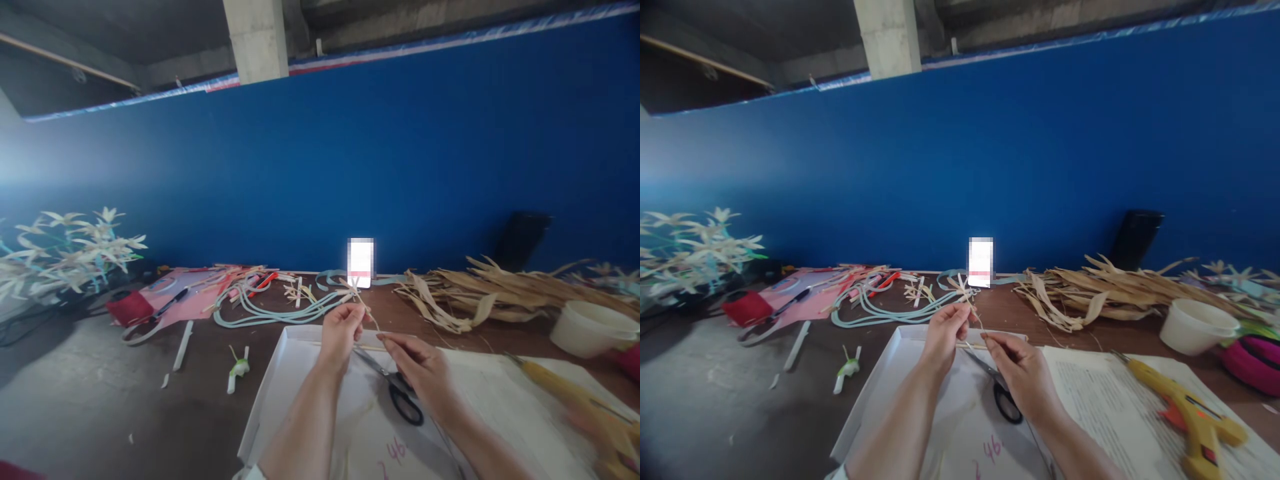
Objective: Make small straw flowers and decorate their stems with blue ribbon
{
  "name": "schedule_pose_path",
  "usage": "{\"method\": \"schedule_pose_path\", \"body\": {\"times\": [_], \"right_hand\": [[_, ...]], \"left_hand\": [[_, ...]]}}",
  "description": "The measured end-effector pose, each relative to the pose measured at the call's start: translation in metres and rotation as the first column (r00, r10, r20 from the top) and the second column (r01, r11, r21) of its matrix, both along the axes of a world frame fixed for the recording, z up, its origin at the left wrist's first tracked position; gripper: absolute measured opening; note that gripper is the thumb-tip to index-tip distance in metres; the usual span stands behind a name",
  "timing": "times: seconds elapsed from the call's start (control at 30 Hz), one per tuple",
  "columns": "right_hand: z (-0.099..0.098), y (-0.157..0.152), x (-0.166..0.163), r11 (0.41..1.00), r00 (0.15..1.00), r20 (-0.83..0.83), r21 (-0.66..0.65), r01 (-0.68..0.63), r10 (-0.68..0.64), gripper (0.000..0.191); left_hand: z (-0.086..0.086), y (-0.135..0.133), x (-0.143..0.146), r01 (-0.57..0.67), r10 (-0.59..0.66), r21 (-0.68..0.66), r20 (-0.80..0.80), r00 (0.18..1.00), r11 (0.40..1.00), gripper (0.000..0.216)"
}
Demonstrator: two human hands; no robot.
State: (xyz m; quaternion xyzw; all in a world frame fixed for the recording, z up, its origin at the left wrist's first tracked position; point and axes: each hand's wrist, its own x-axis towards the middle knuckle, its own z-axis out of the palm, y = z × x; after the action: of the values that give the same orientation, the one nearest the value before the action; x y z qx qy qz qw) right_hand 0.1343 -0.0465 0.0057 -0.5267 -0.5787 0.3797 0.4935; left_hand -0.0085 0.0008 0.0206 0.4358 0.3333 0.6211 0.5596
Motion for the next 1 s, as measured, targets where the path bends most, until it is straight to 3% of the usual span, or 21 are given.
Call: {"method": "schedule_pose_path", "body": {"times": [1.0], "right_hand": [[0.0000,-0.0001,-0.0002,1.000,1.000,0.018,0.001,-0.010,0.010,0.034]], "left_hand": [[0.0008,-0.0007,-0.0002,0.000,0.000,0.001,0.002,1.000,1.000,0.029]]}}
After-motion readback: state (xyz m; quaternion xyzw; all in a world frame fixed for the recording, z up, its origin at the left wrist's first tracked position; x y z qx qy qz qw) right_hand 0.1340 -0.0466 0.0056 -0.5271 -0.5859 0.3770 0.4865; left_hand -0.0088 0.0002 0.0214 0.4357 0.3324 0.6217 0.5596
